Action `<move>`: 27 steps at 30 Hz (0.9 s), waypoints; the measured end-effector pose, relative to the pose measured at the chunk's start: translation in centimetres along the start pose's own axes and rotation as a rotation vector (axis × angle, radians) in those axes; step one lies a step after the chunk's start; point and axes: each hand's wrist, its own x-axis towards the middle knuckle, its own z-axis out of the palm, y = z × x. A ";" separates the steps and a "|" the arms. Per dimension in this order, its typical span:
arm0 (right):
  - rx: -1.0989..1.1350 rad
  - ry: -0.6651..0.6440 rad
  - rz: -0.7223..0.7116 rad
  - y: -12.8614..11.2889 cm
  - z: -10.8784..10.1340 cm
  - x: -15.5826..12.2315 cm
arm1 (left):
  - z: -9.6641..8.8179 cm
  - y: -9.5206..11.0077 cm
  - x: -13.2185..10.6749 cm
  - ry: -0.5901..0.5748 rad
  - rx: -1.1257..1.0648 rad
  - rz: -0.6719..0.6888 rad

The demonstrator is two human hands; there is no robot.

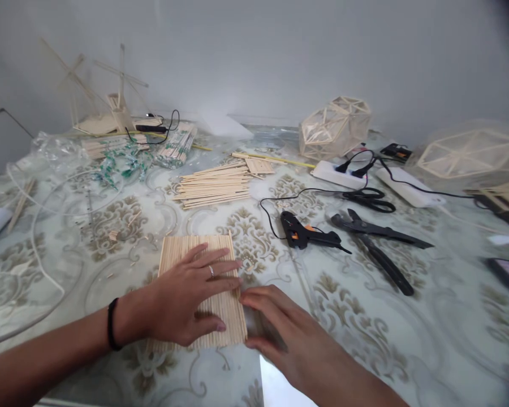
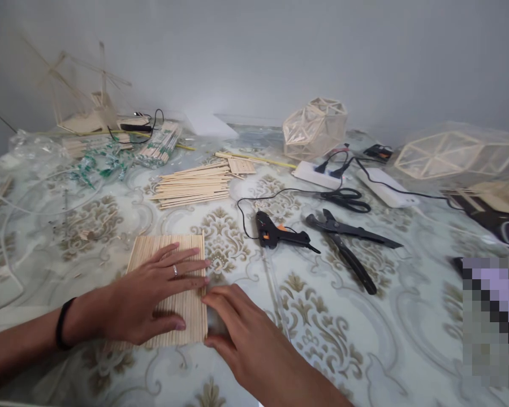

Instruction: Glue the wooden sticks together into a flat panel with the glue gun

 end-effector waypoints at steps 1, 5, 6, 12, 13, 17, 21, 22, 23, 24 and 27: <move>-0.015 -0.033 -0.021 0.3 -1.0 0.1 | 0.0 0.0 0.0 -0.005 0.001 -0.002; -0.240 0.144 -0.032 4.4 -7.1 1.3 | 0.0 -0.1 0.0 -0.005 -0.005 0.007; -0.329 0.267 0.009 6.0 -8.6 1.6 | 0.0 -0.1 0.0 -0.007 -0.001 0.007; -0.478 0.282 0.220 13.0 -10.7 2.9 | 0.1 -0.3 -0.3 -0.047 0.043 0.008; -0.463 0.281 0.237 13.2 -10.2 3.0 | 0.1 -0.3 -0.3 -0.044 0.047 0.010; -0.390 0.343 0.247 12.4 -9.1 3.9 | 0.1 -0.3 -0.2 -0.037 0.061 0.017; -0.301 0.448 0.251 11.8 -9.7 4.2 | -0.1 -0.4 -0.3 -0.041 0.052 0.028; -0.240 0.486 0.269 11.8 -10.0 4.1 | -0.1 -0.5 -0.3 -0.039 0.046 0.031; -0.166 0.523 0.292 11.8 -10.4 3.9 | -0.1 -0.5 -0.3 -0.034 0.040 0.032; -0.082 0.552 0.313 11.8 -10.7 3.7 | -0.1 -0.5 -0.4 -0.029 0.035 0.033; 0.170 0.580 0.334 11.3 -11.1 3.1 | -0.1 -0.4 -0.4 -0.018 0.024 0.026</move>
